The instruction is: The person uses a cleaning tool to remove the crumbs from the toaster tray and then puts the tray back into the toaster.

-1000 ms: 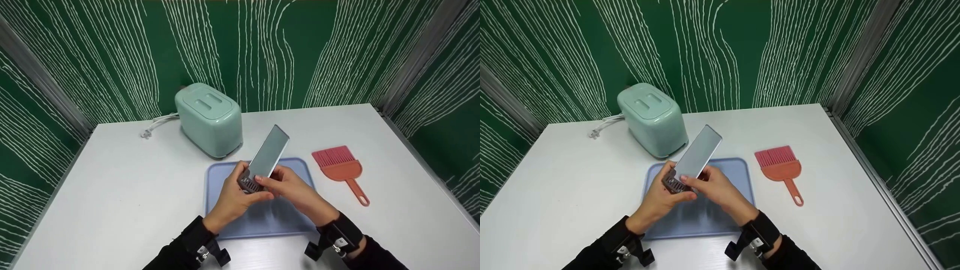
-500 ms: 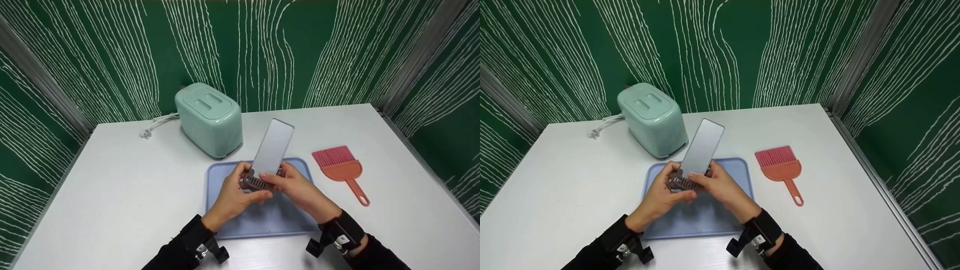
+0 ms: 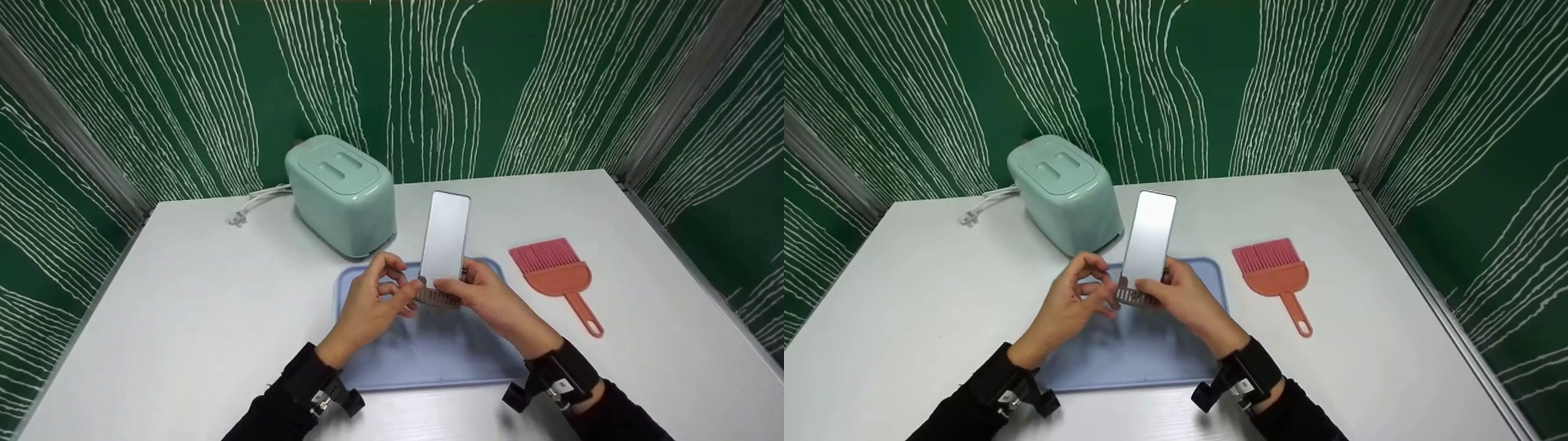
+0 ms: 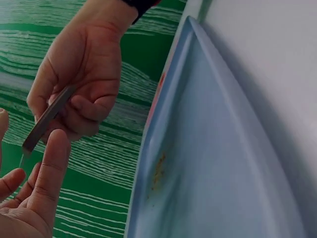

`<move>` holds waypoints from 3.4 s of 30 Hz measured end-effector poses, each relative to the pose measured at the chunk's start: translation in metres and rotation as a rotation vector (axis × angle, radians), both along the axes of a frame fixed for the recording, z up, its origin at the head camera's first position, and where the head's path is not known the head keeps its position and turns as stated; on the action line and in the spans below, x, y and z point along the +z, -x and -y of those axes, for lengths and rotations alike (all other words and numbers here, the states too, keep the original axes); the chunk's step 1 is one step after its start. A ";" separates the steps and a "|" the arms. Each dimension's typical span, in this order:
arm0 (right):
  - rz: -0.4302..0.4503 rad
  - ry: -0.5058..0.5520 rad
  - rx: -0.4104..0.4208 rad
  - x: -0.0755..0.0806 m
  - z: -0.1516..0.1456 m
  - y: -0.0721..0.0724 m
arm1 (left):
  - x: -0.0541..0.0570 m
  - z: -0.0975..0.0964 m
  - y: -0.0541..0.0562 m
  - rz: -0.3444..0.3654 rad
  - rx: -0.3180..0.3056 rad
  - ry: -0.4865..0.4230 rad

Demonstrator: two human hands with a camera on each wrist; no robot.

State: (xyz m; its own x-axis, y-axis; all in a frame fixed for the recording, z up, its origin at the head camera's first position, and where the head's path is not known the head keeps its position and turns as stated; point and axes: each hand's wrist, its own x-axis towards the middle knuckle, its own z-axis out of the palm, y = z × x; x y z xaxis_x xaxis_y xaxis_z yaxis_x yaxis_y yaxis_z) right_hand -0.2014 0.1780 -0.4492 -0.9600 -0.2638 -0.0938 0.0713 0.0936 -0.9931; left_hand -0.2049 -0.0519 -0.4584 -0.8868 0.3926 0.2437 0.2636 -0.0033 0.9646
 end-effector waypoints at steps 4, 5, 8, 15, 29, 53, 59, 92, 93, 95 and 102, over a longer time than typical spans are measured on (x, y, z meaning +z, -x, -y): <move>-0.024 -0.071 -0.049 -0.002 -0.003 0.004 | 0.007 0.008 0.006 -0.035 0.059 0.007; -0.031 -0.085 -0.050 -0.003 -0.004 0.005 | 0.009 0.010 0.008 -0.043 0.071 0.005; -0.043 -0.113 -0.041 -0.004 -0.008 0.007 | 0.015 0.017 0.013 -0.064 0.118 -0.005; -0.001 -0.075 -0.060 -0.008 -0.007 0.013 | 0.025 0.034 0.025 -0.159 0.238 0.034; 0.045 -0.065 0.012 -0.019 -0.014 0.021 | 0.031 0.050 0.059 -0.667 0.600 0.595; 0.241 0.046 -0.012 -0.036 0.009 0.039 | 0.009 0.041 0.093 -0.639 0.656 0.603; 0.280 0.064 0.013 -0.037 0.016 0.042 | 0.006 0.040 0.095 -0.644 0.657 0.604; 0.325 0.017 0.012 -0.033 0.038 0.069 | 0.006 0.040 0.092 -0.660 0.664 0.634; 0.327 0.013 0.014 -0.033 0.038 0.071 | 0.006 0.040 0.092 -0.663 0.666 0.638; 0.327 0.010 0.013 -0.033 0.040 0.073 | 0.006 0.041 0.092 -0.659 0.670 0.642; 0.280 -0.019 0.025 -0.036 0.044 0.074 | 0.006 0.041 0.093 -0.635 0.668 0.636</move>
State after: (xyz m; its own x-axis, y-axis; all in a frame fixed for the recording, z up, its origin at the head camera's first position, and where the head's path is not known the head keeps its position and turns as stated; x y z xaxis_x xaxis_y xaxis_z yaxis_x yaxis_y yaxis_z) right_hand -0.2757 0.1344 -0.4848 -0.8893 -0.2826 -0.3597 0.3401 0.1172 -0.9330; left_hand -0.2976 -0.0925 -0.4526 -0.7519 0.0982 0.6519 0.4734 0.7686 0.4303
